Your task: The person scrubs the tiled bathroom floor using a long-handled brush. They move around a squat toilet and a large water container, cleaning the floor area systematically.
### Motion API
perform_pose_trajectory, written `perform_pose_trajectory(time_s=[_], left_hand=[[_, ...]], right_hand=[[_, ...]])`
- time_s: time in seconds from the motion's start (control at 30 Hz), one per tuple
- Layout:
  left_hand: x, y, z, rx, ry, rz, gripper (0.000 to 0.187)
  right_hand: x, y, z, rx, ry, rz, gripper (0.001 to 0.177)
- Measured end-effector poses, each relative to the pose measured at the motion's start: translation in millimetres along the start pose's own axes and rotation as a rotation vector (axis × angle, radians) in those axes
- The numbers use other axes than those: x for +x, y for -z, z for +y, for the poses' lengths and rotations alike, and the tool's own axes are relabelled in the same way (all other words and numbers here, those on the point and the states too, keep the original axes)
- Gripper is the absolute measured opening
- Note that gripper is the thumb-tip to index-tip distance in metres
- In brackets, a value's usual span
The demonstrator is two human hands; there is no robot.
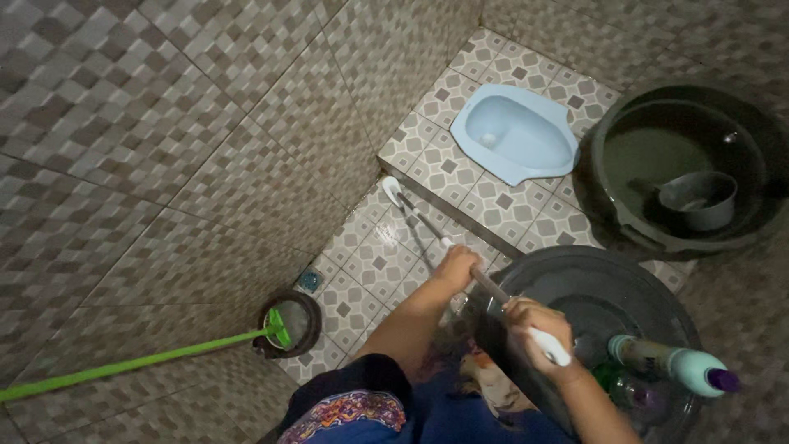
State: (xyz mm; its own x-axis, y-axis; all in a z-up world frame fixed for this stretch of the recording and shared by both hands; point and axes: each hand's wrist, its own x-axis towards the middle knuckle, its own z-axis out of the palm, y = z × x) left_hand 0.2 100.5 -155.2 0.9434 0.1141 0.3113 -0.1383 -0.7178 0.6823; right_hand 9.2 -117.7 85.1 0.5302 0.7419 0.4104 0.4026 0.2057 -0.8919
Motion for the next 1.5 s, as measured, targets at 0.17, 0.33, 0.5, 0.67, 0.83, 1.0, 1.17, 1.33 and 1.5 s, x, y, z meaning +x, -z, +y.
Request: perform_pose_trajectory(time_s=[0.17,0.33,0.5,0.67,0.83,1.0,1.17,1.33,1.5], left_hand=[[7,16,37,-0.084,0.047,-0.114,0.010],[-9,33,138,-0.251,0.095,-0.219,0.012],[-37,30,67,-0.231,0.124,-0.215,0.006],[-70,45,-36,0.132,0.029,0.004,0.008],[-80,43,25,-0.139,0.058,-0.139,0.015],[-103,32,95,-0.250,0.032,-0.011,0.016],[-98,32,-19,-0.253,-0.171,0.182,0.024],[-95,57,-57,0.120,0.085,-0.112,0.020],[-100,63,55,-0.164,0.038,-0.170,0.016]], right_hand=[[18,16,-46,-0.042,-0.087,-0.060,0.023],[-11,49,-98,0.219,-0.066,0.100,0.030],[-30,-9,-25,0.315,0.009,0.218,0.029],[-2,-99,-18,0.152,0.065,0.020,0.022],[-8,-77,-91,-0.264,-0.178,-0.021,0.026],[-27,-79,-129,0.204,0.012,0.165,0.023],[-6,-132,-62,-0.053,0.132,0.062,0.023],[7,-162,-55,-0.077,0.140,-0.024,0.019],[-38,-99,-101,-0.380,-0.213,0.029,0.030]])
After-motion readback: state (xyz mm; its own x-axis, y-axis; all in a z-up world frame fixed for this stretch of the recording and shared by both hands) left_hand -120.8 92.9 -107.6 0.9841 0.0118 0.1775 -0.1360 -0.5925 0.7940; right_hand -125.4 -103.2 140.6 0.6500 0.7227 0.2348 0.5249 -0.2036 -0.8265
